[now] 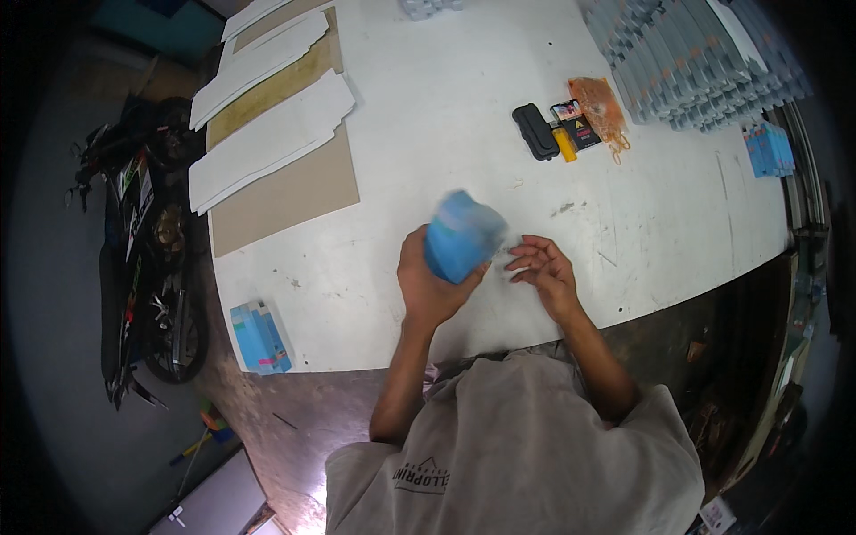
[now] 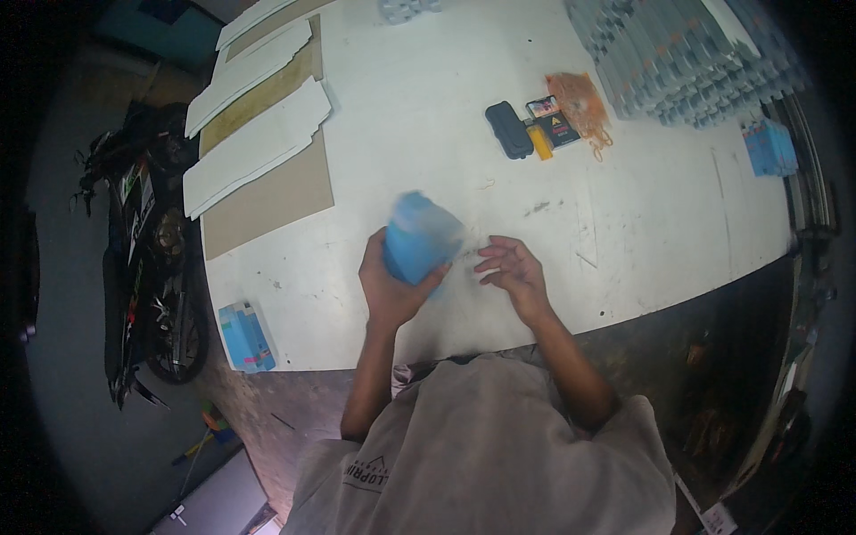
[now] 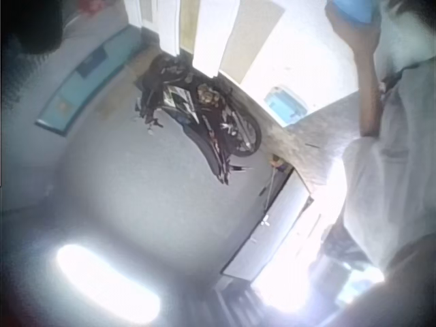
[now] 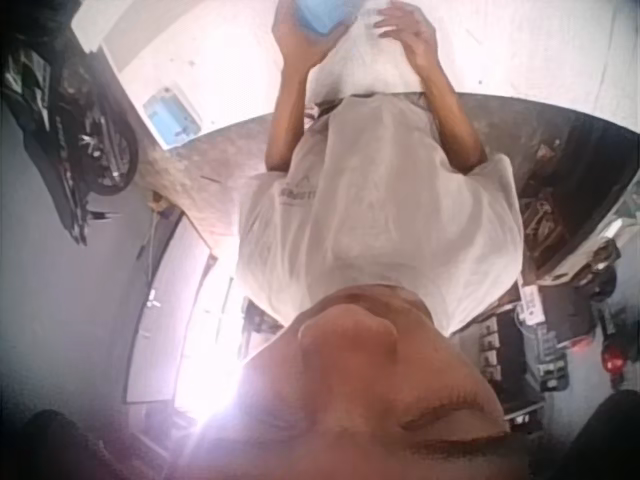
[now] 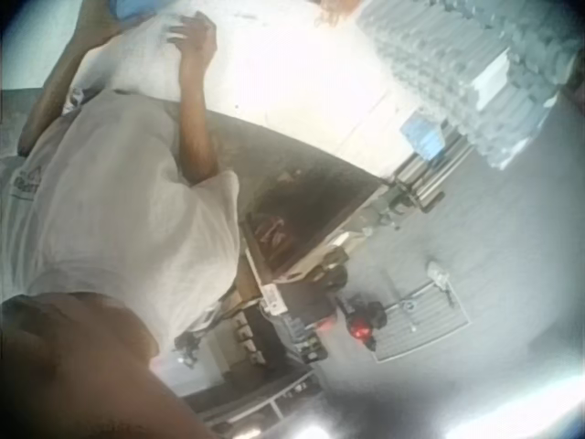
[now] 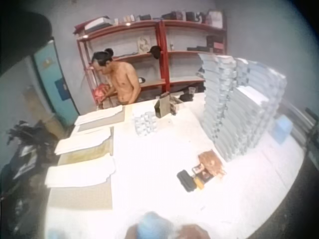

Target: The person stacks blue printed paper sheets on a white table, aligns them, and secures the stack with a rubber band. The person then moves a cardboard sheet aside and continues stacking more blue sheets.

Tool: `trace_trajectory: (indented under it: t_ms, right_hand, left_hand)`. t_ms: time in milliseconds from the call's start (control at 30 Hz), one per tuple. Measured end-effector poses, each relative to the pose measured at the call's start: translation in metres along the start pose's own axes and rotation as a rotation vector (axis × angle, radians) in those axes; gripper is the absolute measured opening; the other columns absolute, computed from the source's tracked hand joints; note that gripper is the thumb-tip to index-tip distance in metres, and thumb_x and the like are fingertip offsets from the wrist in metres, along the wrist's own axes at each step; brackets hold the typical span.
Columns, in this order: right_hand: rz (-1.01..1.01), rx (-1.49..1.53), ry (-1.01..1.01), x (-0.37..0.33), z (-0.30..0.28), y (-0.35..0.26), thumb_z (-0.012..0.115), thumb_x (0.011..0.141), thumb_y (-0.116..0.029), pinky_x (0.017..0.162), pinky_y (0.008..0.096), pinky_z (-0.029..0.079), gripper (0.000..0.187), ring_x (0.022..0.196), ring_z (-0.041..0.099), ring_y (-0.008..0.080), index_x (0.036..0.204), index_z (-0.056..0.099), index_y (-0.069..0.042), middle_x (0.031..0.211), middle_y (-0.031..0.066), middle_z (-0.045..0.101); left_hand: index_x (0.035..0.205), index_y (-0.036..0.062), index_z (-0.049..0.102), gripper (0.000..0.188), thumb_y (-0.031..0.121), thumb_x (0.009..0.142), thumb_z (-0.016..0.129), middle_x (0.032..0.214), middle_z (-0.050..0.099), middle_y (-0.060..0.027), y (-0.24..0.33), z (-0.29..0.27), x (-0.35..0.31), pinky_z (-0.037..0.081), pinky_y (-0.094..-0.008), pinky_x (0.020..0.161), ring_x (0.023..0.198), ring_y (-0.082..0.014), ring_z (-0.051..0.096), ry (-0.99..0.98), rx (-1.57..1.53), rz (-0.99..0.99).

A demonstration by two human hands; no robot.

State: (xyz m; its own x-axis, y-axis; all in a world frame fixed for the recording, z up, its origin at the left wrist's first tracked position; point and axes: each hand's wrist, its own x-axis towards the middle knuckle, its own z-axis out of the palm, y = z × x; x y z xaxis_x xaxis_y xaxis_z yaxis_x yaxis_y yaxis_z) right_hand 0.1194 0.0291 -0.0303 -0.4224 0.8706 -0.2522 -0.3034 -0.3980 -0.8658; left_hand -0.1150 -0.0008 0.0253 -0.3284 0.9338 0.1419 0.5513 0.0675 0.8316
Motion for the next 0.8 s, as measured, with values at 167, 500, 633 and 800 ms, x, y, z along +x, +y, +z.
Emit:
trace_trajectory:
  t_ms: [167,500,633,800]
  right_hand:
    - [-0.122,-0.196,0.134,0.01,-0.022,-0.014,0.052,0.09,0.003,0.102,0.0371,0.049,0.057,0.118,0.064,0.0214,0.146,0.048,0.003,0.134,0.0147,0.064]
    - [-0.259,-0.271,-0.131,0.042,0.012,-0.008,0.041,0.105,-0.057,0.131,0.0461,0.007,0.09,0.164,0.01,0.0325,0.168,0.015,0.001,0.176,0.0227,0.013]
    - [-0.291,-0.289,-0.186,0.044,-0.002,-0.007,0.028,0.105,-0.067,0.131,0.0458,0.001,0.095,0.164,0.004,0.0316,0.169,0.005,0.001,0.177,0.0195,0.007]
    - [-0.313,-0.352,-0.25,0.055,0.0,-0.004,0.028,0.105,-0.068,0.131,0.0438,-0.003,0.098,0.164,0.002,0.0298,0.168,0.0,0.001,0.177,0.0202,0.005]
  left_hand:
    - [0.144,-0.0012,0.051,0.093,0.031,0.063,0.086,0.141,0.051,-0.0238,0.006,0.0,0.01,0.04,-0.0538,0.113,0.134,-0.0417,0.047,-0.436,0.416,0.194]
    - [0.167,-0.0059,0.006,0.112,0.064,0.094,0.057,0.175,0.0,-0.0293,-0.015,0.005,-0.028,0.0,-0.0565,0.129,0.163,-0.0437,-0.007,-0.129,-0.297,0.112]
    - [0.166,-0.0046,-0.005,0.115,0.082,0.099,0.031,0.177,-0.005,-0.0218,-0.03,0.01,-0.025,-0.005,-0.0464,0.131,0.164,-0.0322,-0.01,-0.011,-0.566,0.033]
    - [0.167,-0.0021,-0.004,0.12,0.086,0.095,0.034,0.176,-0.007,-0.0236,-0.025,0.012,-0.013,-0.011,-0.046,0.13,0.164,-0.0311,-0.011,-0.009,-0.884,-0.049]
